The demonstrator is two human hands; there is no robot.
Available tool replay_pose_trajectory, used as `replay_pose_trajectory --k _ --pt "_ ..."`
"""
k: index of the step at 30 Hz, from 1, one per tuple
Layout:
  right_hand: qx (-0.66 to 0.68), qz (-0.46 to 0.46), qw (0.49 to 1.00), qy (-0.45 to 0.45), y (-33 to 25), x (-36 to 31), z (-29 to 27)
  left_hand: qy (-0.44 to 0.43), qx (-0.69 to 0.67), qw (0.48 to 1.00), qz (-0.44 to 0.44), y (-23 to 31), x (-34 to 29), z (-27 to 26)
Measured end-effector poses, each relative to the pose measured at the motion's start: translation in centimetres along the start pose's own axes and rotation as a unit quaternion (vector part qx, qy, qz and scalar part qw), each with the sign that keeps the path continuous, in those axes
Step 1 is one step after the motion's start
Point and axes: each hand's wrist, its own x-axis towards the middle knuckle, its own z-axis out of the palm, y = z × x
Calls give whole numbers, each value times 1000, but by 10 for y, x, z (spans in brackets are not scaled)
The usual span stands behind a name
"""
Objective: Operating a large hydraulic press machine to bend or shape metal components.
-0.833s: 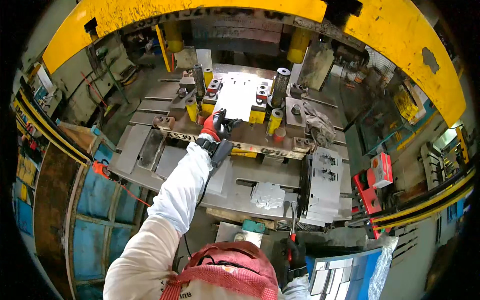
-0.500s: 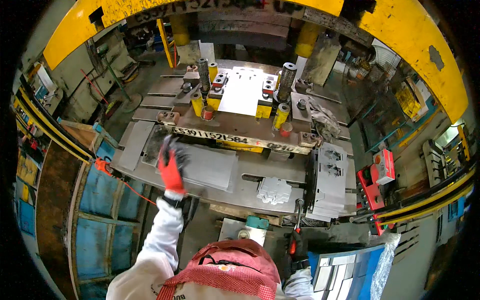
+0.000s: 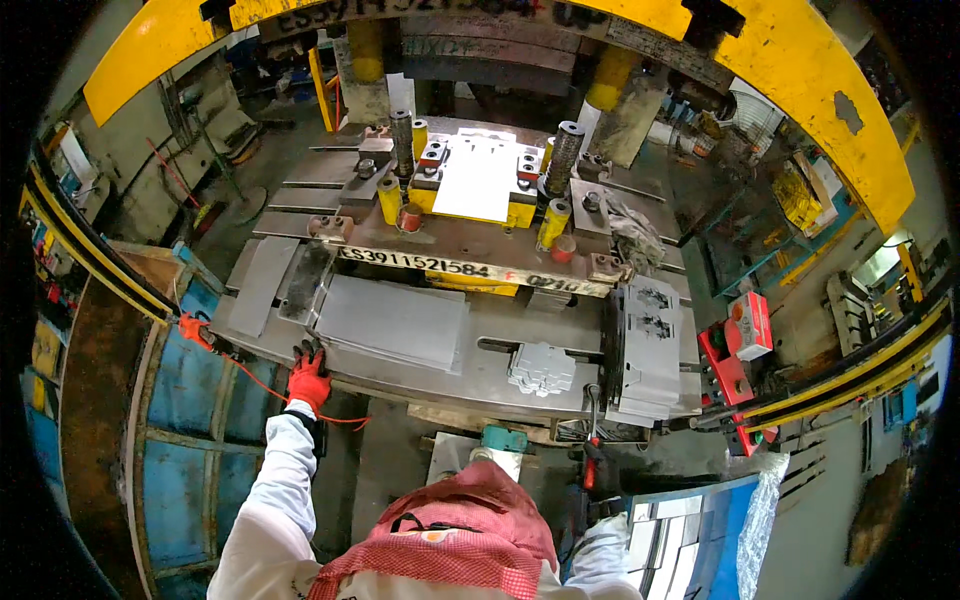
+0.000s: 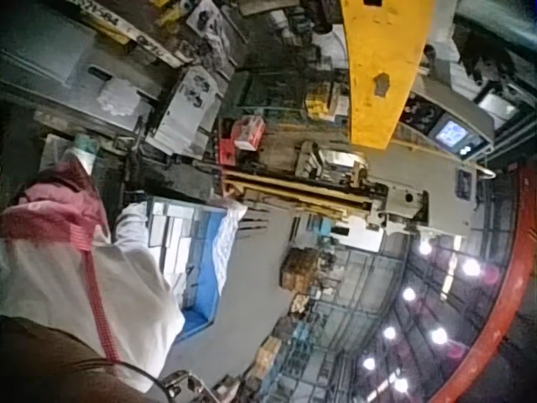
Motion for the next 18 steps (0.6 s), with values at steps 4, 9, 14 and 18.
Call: replay_pose_trajectory --k 4,9,14,18 --pt "7 -34 999 -12 2 3 4 -16 28 999 10 1 1 -7" --pt "-65 -55 996 39 -3 -9 12 -15 17 1000 9 1 0 -9" --pt "-16 -28 999 6 -8 -9 13 -11 9 1000 13 2 -1 -11" --pt "-12 6 1000 -4 1 4 -1 0 2 1000 22 2 -2 -10"
